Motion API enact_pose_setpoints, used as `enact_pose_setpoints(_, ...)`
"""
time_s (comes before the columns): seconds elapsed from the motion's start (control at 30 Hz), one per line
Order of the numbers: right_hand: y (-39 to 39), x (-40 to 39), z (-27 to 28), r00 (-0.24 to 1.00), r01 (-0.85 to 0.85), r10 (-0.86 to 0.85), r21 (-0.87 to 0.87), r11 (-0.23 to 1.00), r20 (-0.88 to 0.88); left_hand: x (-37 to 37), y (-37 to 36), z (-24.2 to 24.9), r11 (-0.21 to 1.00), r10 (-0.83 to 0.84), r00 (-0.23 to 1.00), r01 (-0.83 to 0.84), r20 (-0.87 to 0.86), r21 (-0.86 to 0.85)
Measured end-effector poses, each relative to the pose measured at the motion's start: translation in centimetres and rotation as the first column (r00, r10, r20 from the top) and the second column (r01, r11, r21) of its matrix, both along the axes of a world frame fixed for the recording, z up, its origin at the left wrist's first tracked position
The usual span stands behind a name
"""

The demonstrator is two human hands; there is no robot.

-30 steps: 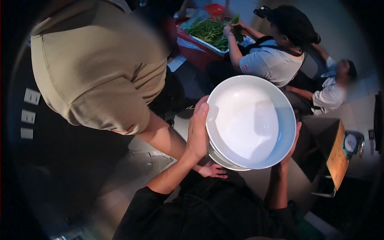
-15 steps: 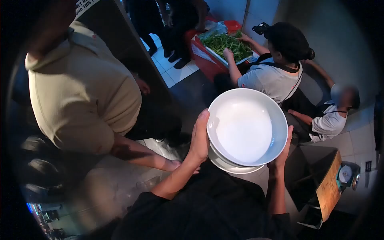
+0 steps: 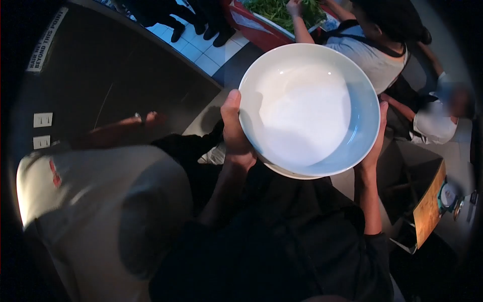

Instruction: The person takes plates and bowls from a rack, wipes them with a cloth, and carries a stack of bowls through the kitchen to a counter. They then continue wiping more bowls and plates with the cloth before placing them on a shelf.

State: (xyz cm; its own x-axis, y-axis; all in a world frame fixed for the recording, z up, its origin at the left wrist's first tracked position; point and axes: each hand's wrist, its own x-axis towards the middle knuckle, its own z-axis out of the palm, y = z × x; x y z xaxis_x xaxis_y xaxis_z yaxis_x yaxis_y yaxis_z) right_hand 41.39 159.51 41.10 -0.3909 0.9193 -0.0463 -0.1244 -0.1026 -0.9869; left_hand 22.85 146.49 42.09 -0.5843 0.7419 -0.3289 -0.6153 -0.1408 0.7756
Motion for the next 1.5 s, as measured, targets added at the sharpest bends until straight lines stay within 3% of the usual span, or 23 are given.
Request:
enact_pose_setpoints(0.03,0.6,-0.5,-0.6,0.996,-0.057,0.054,-0.040,0.998,-0.069,-0.7,0.6,0.3,0.999,0.042,0.996,-0.042,0.081,0.001)
enact_pose_setpoints(0.07,1.2,-1.0,-1.1,0.985,-0.115,0.104,-0.080,0.990,-0.138,-1.4,1.0,0.7,0.989,0.114,0.991,-0.106,0.074,-0.105)
enact_pose_setpoints(0.1,1.8,-1.8,-1.3,0.968,-0.175,0.148,-0.118,0.977,-0.205,-2.0,1.0,0.5,0.993,0.078,0.997,-0.079,-0.007,-0.092)
enact_pose_setpoints(0.17,2.5,-4.4,-0.9,0.994,-0.049,0.032,-0.170,0.984,-0.103,-3.5,1.5,0.0,0.998,0.016,0.982,-0.027,-0.188,-0.058)
enact_pose_setpoints(0.3,5.8,-7.2,-1.6,0.989,-0.141,0.132,-0.136,0.981,-0.073,-7.1,3.6,-0.3,0.997,0.046,0.993,-0.052,-0.105,-0.064)
enact_pose_setpoints(0.43,8.5,-10.8,-2.2,0.975,-0.209,0.188,-0.214,0.954,-0.115,-8.9,5.0,0.6,0.971,0.176,0.971,-0.198,-0.160,-0.133)
enact_pose_setpoints(0.57,12.3,-15.3,-3.7,0.925,-0.378,0.372,-0.072,0.923,-0.078,-11.1,6.5,-0.1,0.940,0.275,0.934,-0.311,-0.229,-0.142)
enact_pose_setpoints(0.63,12.5,-18.5,-3.8,0.931,-0.365,0.326,0.368,0.855,0.166,-14.4,6.6,0.2,0.928,0.304,0.928,-0.340,-0.215,-0.154)
enact_pose_setpoints(0.7,14.0,-22.9,-3.1,0.931,-0.365,0.338,0.404,0.839,0.140,-17.8,7.6,0.1,0.927,0.321,0.915,-0.356,-0.242,-0.117)
enact_pose_setpoints(0.77,14.8,-27.7,-2.4,0.899,-0.426,0.420,-0.030,0.904,-0.124,-21.5,8.8,-0.1,0.919,0.341,0.906,-0.377,-0.250,-0.114)
enact_pose_setpoints(0.83,16.4,-30.7,-3.5,0.878,-0.452,0.404,-0.169,0.876,-0.256,-25.5,10.2,-0.5,0.909,0.359,0.902,-0.397,-0.241,-0.129)
enact_pose_setpoints(0.97,19.5,-39.7,-3.6,0.872,-0.448,0.375,-0.203,0.870,-0.316,-35.2,12.4,-1.8,0.900,0.422,0.870,-0.435,-0.254,0.007)
enact_pose_setpoints(1.0,19.8,-41.3,-3.6,0.869,-0.456,0.373,-0.234,0.858,-0.326,-36.7,12.7,-0.6,0.915,0.389,0.907,-0.401,-0.159,-0.046)
enact_pose_setpoints(1.17,21.2,-51.3,-2.9,0.897,-0.379,0.286,-0.253,0.890,-0.338,-44.8,14.6,2.3,0.883,0.423,0.865,-0.460,-0.271,-0.091)
enact_pose_setpoints(1.27,23.2,-55.6,-3.7,0.847,-0.489,0.387,-0.246,0.837,-0.365,-48.1,15.8,2.8,0.869,0.444,0.851,-0.486,-0.281,-0.097)
enact_pose_setpoints(1.4,24.1,-61.7,-2.6,0.877,-0.433,0.363,-0.192,0.881,-0.314,-52.3,16.3,2.7,0.837,0.493,0.820,-0.538,-0.291,-0.097)
enact_pose_setpoints(1.5,24.3,-66.8,0.9,0.766,-0.614,0.544,-0.141,0.776,-0.341,-55.4,17.1,3.3,0.781,0.587,0.764,-0.621,-0.268,-0.061)
